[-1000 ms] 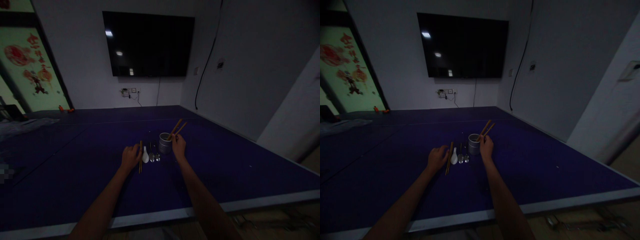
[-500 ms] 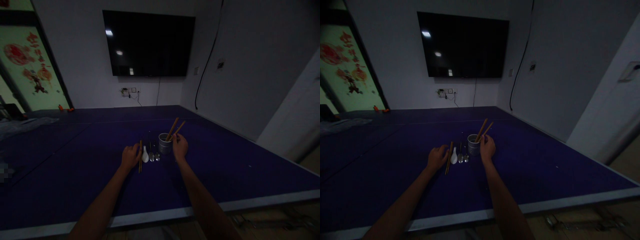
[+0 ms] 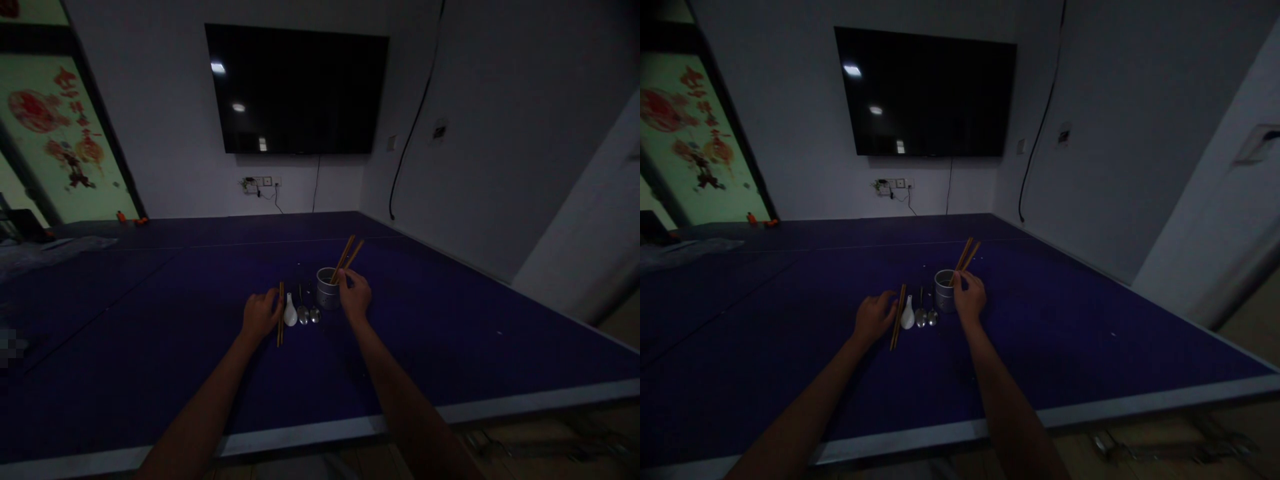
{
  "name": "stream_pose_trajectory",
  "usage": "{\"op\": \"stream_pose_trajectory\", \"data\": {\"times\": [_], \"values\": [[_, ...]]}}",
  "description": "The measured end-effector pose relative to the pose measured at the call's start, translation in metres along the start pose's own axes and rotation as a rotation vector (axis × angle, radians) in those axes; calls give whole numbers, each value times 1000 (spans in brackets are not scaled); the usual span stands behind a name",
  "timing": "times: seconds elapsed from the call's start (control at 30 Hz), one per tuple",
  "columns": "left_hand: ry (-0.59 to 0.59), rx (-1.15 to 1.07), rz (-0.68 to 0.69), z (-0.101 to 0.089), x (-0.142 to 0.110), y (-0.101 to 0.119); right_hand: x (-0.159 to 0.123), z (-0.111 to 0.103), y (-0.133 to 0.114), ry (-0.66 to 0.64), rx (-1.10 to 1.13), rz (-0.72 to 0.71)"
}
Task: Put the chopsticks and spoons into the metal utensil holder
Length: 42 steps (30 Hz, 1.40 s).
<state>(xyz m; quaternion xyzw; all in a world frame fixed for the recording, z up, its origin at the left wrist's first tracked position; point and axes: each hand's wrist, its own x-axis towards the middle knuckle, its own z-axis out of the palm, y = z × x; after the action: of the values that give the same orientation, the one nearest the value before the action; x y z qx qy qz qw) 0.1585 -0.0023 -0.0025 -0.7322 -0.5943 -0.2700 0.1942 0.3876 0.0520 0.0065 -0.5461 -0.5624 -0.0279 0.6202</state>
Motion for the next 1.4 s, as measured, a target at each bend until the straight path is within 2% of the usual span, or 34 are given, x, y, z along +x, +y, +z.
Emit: {"op": "stream_pose_trajectory", "data": {"times": [0.13,0.33,0.6,0.8,1.03,1.4], "values": [[-16,1,-6,0,0,0,0,4,4,-25,70,-28],[-43,1,-12,-1,0,1,-1,7,9,-34,87,46],[-100,-11,-45,-4,1,2,-4,1,-3,-101,-45,94],[-108,-7,-40,-5,1,3,-8,0,-12,-142,-149,53],[-134,3,-62,-4,2,2,-11,4,-8,-213,-176,-10],[-174,20,-74,2,2,-1,-9,5,-1,-176,-148,-7]]}}
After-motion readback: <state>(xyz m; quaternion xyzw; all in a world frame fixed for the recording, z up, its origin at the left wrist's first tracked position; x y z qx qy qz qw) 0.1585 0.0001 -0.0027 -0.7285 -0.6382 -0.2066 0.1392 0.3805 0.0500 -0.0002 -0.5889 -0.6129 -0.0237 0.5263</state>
